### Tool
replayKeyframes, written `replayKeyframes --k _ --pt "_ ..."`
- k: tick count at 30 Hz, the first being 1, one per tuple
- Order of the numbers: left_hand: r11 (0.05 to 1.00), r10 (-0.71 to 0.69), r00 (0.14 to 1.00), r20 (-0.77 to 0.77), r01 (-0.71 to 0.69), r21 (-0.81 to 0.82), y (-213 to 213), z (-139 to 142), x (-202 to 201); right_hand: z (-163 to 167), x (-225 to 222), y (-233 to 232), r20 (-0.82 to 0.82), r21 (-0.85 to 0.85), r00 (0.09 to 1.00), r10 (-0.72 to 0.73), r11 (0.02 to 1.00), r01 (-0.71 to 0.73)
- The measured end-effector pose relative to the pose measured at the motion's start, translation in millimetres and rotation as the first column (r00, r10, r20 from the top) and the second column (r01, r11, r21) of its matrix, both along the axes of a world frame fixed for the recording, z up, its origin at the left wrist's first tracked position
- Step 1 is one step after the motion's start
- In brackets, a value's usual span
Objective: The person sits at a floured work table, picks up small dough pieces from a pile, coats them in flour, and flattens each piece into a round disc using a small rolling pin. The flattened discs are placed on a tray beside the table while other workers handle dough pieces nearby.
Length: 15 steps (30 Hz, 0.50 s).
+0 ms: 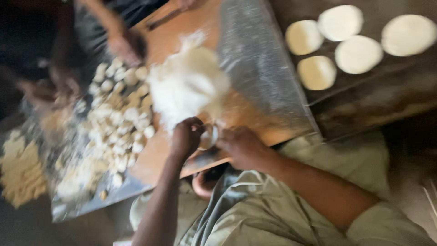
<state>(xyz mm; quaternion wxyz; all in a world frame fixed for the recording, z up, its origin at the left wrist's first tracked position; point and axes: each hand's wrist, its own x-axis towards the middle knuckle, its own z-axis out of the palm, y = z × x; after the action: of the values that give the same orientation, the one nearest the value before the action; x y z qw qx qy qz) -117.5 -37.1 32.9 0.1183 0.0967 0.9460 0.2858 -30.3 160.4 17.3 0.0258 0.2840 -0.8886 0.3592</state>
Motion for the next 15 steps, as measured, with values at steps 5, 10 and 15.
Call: replayKeyframes --k 5,10,15 --pt "0.877 -0.336 0.806 -0.488 0.457 0.151 123 63 -46 -13 1 16 0.031 -0.010 0.999 0.038 0.999 -0.038" --pt "0.856 -0.398 0.550 -0.734 0.510 -0.082 326 64 -72 -21 1 24 0.098 -0.030 0.995 0.016 0.999 -0.013" --pt "0.700 -0.710 0.607 -0.357 0.664 -0.262 383 31 -21 -26 3 27 0.112 -0.068 0.994 -0.006 0.998 0.014"
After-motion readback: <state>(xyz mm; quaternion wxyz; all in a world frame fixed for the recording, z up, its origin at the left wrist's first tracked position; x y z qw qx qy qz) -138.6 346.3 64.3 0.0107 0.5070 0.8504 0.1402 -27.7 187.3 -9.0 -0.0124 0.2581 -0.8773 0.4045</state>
